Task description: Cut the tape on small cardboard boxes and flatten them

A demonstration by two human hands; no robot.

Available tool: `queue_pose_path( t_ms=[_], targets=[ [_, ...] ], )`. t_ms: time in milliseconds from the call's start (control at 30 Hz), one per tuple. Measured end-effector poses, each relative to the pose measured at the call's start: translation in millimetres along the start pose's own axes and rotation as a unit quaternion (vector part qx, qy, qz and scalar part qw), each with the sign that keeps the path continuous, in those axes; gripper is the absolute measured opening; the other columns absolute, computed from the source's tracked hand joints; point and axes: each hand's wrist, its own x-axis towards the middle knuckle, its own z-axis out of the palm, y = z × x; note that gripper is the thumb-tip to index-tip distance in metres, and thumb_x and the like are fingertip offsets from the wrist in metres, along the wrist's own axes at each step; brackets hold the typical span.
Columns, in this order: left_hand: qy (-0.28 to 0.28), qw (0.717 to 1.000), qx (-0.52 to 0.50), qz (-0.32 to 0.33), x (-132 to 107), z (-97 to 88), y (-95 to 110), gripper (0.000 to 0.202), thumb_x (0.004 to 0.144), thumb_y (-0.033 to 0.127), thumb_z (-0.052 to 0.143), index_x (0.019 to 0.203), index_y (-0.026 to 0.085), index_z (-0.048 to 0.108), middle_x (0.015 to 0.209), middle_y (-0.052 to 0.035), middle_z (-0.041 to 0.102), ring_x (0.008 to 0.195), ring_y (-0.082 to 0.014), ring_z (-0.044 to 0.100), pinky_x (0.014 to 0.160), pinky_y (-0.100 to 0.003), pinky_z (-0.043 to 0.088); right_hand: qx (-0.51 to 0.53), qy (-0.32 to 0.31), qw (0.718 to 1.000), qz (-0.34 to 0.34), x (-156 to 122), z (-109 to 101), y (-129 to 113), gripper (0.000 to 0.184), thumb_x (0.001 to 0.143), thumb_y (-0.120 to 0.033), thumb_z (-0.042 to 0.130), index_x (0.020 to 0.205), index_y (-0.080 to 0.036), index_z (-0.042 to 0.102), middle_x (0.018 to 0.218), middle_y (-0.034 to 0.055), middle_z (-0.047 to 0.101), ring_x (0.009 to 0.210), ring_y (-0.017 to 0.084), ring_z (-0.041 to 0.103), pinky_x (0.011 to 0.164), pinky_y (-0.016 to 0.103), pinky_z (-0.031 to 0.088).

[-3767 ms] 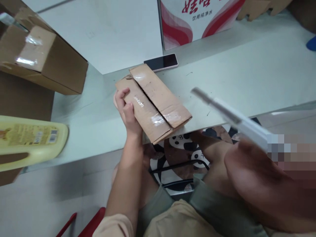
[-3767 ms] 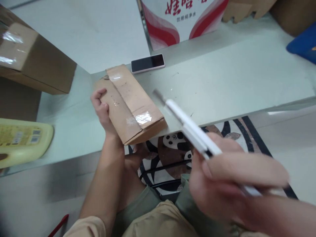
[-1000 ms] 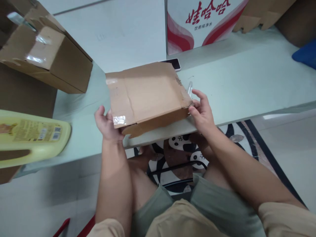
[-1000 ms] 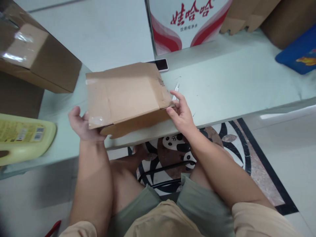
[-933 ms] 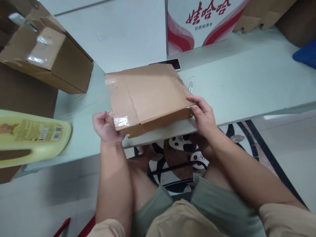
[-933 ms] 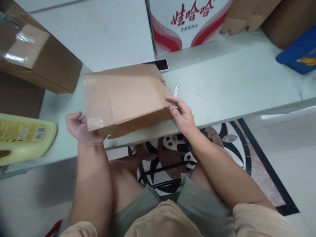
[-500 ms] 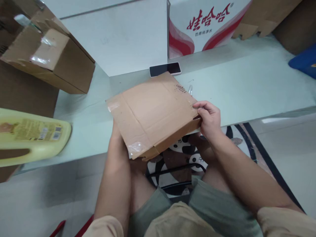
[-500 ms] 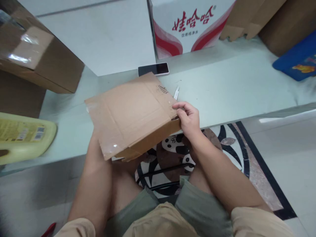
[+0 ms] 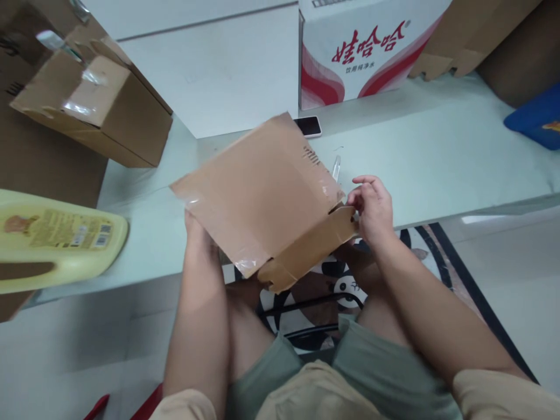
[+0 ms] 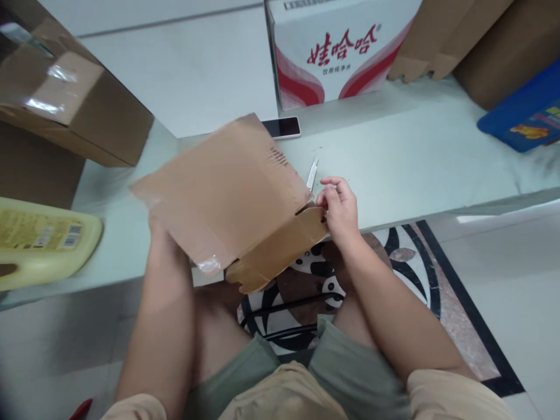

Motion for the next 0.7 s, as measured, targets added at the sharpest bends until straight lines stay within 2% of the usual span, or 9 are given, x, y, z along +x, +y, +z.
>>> queue_pose_path(
  t_ms=[33,100,167,233,333,433,500,633,700],
  targets=[
    [0.002,1.0,-0.01,0.004,-4,5.6,3,0.041,0.108,0.042,0.037,0.09,0.019,0.066,0.07,0.0012,0.074,0.072,-0.0151,0.068,0.072,-0.027,0.053,-0.002,0.009,1.0,-0.005,0,0,0,0.047,0.083,-0.071,0.065,0.094,-0.026,0.061,0.066,-0.004,0.056,0.059,0.014,0.053,0.058,0.029,0.041],
    [-0.044,0.997,-0.065,-0.006,-12,15.9,10,0.055,0.109,0.047,0.024,0.091,0.021,0.068,0.076,-0.0048,0.077,0.083,-0.0206,0.072,0.075,-0.032,0.056,-0.011,0.038,0.999,-0.016,2,-1,0,0.043,0.081,-0.066,0.069,0.091,-0.025,0.062,0.072,-0.0019,0.061,0.068,0.015,0.059,0.066,0.029,0.045],
    [-0.058,0.992,-0.115,0.006,-18,22.1,16,0.06,0.11,0.047,0.018,0.094,0.023,0.07,0.078,-0.0046,0.078,0.084,-0.0211,0.073,0.079,-0.035,0.059,-0.004,0.051,0.999,-0.004,3,0,0,0.041,0.077,-0.062,0.073,0.092,-0.025,0.063,0.084,0.0004,0.067,0.079,0.015,0.062,0.07,0.028,0.047],
    [-0.045,0.989,-0.142,0.017,-19,23.6,20,0.061,0.11,0.047,0.017,0.099,0.024,0.072,0.077,-0.003,0.078,0.08,-0.0204,0.072,0.081,-0.035,0.06,0.032,0.047,0.998,0.035,3,1,1,0.047,0.071,-0.062,0.078,0.098,-0.027,0.063,0.096,0.0008,0.069,0.081,0.015,0.062,0.067,0.027,0.048],
    [-0.027,0.989,-0.146,0.019,-18,22.6,21,0.058,0.11,0.046,0.02,0.107,0.024,0.073,0.072,-0.0023,0.077,0.076,-0.0203,0.072,0.081,-0.034,0.06,0.088,-0.029,0.99,0.109,0,6,0,0.058,0.063,-0.067,0.084,0.098,-0.028,0.059,0.087,-0.0029,0.067,0.066,0.011,0.056,0.054,0.022,0.043],
    [-0.004,0.99,-0.141,0.026,-17,25.4,19,0.055,0.11,0.043,0.023,0.112,0.021,0.073,0.07,-0.0032,0.076,0.074,-0.0204,0.072,0.077,-0.031,0.059,0.083,-0.17,0.967,0.172,-9,9,-3,0.06,0.057,-0.069,0.088,0.08,-0.023,0.058,0.062,-0.004,0.059,0.049,0.01,0.05,0.044,0.023,0.037],
    [0.005,0.99,-0.138,0.024,-16,29.6,19,0.054,0.109,0.044,0.025,0.113,0.019,0.073,0.074,-0.0049,0.077,0.076,-0.0209,0.073,0.077,-0.031,0.059,0.069,-0.212,0.956,0.192,-17,11,-8,0.06,0.054,-0.068,0.09,0.072,-0.021,0.059,0.055,-0.0022,0.058,0.044,0.011,0.049,0.04,0.024,0.037],
    [-0.018,0.988,-0.153,0.025,-13,33.3,20,0.05,0.106,0.04,0.027,0.111,0.017,0.071,0.084,-0.0084,0.079,0.079,-0.0225,0.074,0.077,-0.033,0.06,0.076,-0.191,0.96,0.191,-28,11,-21,0.058,0.058,-0.07,0.088,0.072,-0.02,0.062,0.054,-0.0028,0.058,0.039,0.007,0.041,0.034,0.023,0.032],
    [-0.013,0.987,-0.158,-0.007,-12,30.9,23,0.049,0.105,0.041,0.026,0.104,0.018,0.07,0.083,-0.0081,0.077,0.075,-0.0215,0.074,0.066,-0.031,0.06,0.088,-0.128,0.974,0.163,-28,6,-30,0.056,0.057,-0.067,0.09,0.074,-0.02,0.063,0.054,-0.0039,0.059,0.037,0.006,0.038,0.032,0.022,0.031]
  ],
)
